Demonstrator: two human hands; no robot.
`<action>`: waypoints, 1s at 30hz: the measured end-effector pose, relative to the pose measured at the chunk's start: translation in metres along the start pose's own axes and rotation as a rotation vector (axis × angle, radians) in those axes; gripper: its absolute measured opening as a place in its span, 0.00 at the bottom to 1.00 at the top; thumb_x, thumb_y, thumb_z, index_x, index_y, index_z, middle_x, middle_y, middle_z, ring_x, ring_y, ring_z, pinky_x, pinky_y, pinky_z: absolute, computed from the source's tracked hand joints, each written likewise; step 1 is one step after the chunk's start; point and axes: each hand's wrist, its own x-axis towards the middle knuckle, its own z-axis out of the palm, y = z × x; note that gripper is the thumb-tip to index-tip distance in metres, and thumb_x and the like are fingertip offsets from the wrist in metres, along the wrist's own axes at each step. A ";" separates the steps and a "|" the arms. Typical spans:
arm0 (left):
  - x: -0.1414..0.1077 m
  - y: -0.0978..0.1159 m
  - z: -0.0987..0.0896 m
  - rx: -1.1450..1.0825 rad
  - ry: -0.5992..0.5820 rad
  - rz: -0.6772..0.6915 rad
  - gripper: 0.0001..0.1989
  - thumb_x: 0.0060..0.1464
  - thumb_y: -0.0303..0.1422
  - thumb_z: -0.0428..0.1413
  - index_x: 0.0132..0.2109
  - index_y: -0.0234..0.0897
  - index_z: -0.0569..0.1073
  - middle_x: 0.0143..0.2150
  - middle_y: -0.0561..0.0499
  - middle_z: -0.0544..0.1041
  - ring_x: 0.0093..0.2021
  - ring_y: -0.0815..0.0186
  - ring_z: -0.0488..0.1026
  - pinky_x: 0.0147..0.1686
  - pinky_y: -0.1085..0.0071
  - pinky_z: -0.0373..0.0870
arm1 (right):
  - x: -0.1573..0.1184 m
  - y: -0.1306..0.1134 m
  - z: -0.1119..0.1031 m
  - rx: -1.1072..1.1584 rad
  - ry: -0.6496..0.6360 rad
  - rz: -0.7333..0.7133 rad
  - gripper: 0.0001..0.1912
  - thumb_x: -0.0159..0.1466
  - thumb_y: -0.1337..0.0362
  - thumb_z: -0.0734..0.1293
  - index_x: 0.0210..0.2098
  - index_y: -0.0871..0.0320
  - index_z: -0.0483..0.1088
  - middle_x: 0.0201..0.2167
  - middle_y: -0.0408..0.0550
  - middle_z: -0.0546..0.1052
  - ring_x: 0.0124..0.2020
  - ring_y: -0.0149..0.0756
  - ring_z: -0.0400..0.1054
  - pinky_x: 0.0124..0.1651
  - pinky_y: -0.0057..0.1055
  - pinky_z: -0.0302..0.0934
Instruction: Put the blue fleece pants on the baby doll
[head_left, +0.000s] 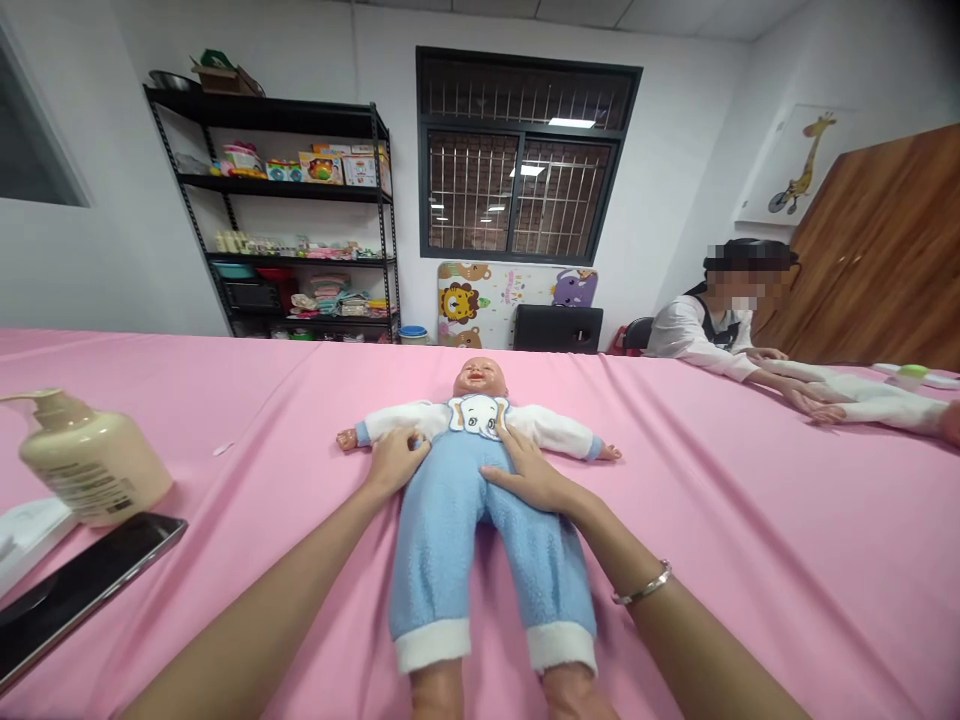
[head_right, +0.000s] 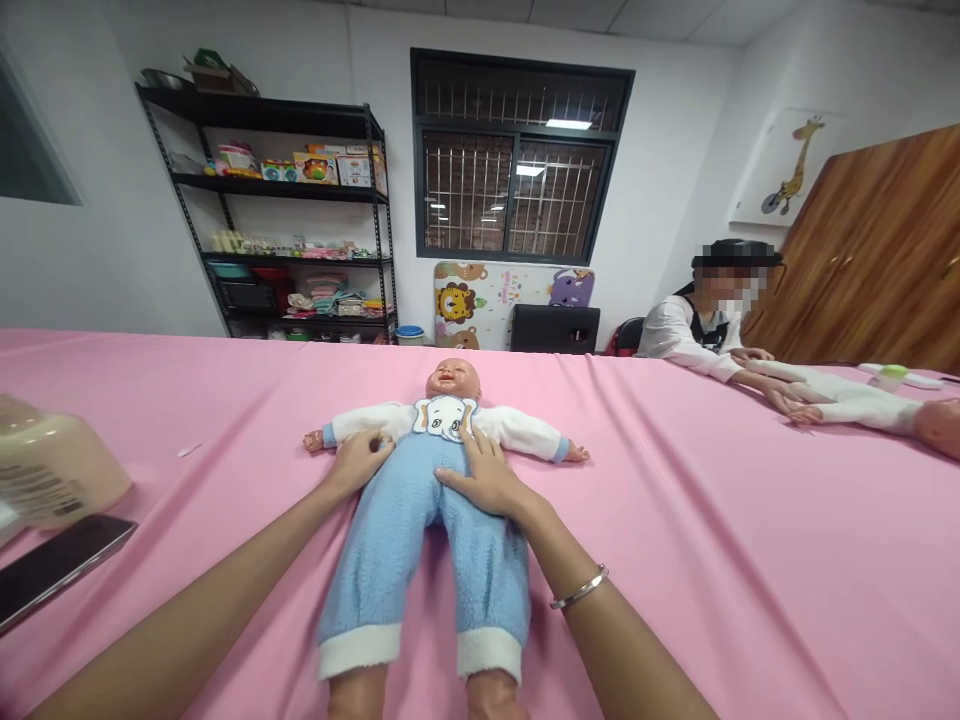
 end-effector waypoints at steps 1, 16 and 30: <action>-0.001 -0.002 -0.001 0.060 0.041 0.008 0.04 0.47 0.32 0.49 0.30 0.36 0.67 0.32 0.49 0.72 0.37 0.60 0.66 0.37 0.67 0.59 | 0.000 0.001 0.000 0.023 0.021 -0.002 0.46 0.58 0.41 0.57 0.65 0.61 0.37 0.64 0.56 0.43 0.65 0.47 0.34 0.64 0.48 0.34; 0.005 -0.031 -0.031 0.541 0.029 0.030 0.18 0.54 0.37 0.49 0.52 0.44 0.67 0.48 0.45 0.69 0.44 0.53 0.66 0.41 0.61 0.58 | 0.011 0.066 0.002 0.045 0.343 0.158 0.20 0.63 0.54 0.54 0.28 0.62 0.67 0.31 0.53 0.74 0.33 0.39 0.66 0.37 0.31 0.55; 0.007 -0.031 -0.047 0.127 0.255 -0.162 0.21 0.59 0.42 0.38 0.44 0.37 0.71 0.45 0.43 0.73 0.47 0.54 0.67 0.44 0.59 0.60 | 0.014 0.066 0.005 -0.002 0.327 0.168 0.21 0.65 0.56 0.53 0.24 0.61 0.66 0.27 0.51 0.74 0.30 0.37 0.65 0.33 0.29 0.50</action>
